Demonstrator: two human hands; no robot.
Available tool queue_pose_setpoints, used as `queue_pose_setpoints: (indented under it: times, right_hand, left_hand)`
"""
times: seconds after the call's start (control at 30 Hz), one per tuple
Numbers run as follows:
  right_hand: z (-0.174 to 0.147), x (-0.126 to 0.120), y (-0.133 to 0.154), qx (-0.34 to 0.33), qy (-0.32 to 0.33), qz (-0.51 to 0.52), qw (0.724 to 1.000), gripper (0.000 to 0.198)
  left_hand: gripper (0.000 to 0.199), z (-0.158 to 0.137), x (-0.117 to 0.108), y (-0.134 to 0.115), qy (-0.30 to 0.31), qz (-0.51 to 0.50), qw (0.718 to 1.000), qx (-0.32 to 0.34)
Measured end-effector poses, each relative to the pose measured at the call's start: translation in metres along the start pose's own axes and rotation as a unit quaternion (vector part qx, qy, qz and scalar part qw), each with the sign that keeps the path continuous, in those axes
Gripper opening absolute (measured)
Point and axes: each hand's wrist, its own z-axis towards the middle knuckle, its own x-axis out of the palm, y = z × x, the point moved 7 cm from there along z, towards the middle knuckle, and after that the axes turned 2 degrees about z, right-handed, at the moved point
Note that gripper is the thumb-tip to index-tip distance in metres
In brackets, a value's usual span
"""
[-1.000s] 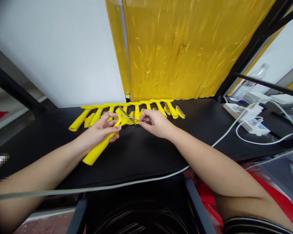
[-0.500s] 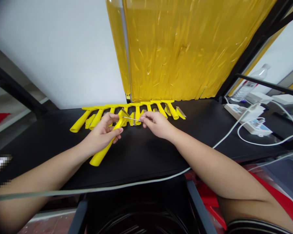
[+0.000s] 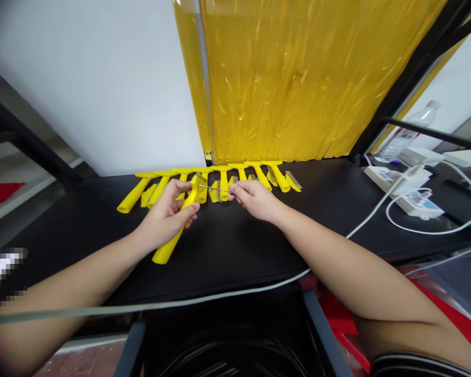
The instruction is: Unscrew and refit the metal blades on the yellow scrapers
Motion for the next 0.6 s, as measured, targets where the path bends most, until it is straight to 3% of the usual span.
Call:
queue_pose_setpoints:
  times: [0.27, 0.5, 0.6]
  right_hand:
    - [-0.004, 0.001, 0.007, -0.051, -0.011, 0.038, 0.998, 0.040]
    - [-0.001, 0.001, -0.007, 0.011, 0.007, 0.041, 0.999, 0.050]
    - [-0.003, 0.000, 0.003, -0.039, -0.017, 0.051, 0.998, 0.039]
  left_hand:
    - [0.044, -0.001, -0.001, 0.001, -0.013, -0.009, 1.000, 0.001]
    - [0.043, -0.002, 0.001, 0.003, 0.003, 0.022, 1.000, -0.007]
    - [0.041, -0.001, 0.000, 0.002, 0.002, 0.011, 1.000, 0.001]
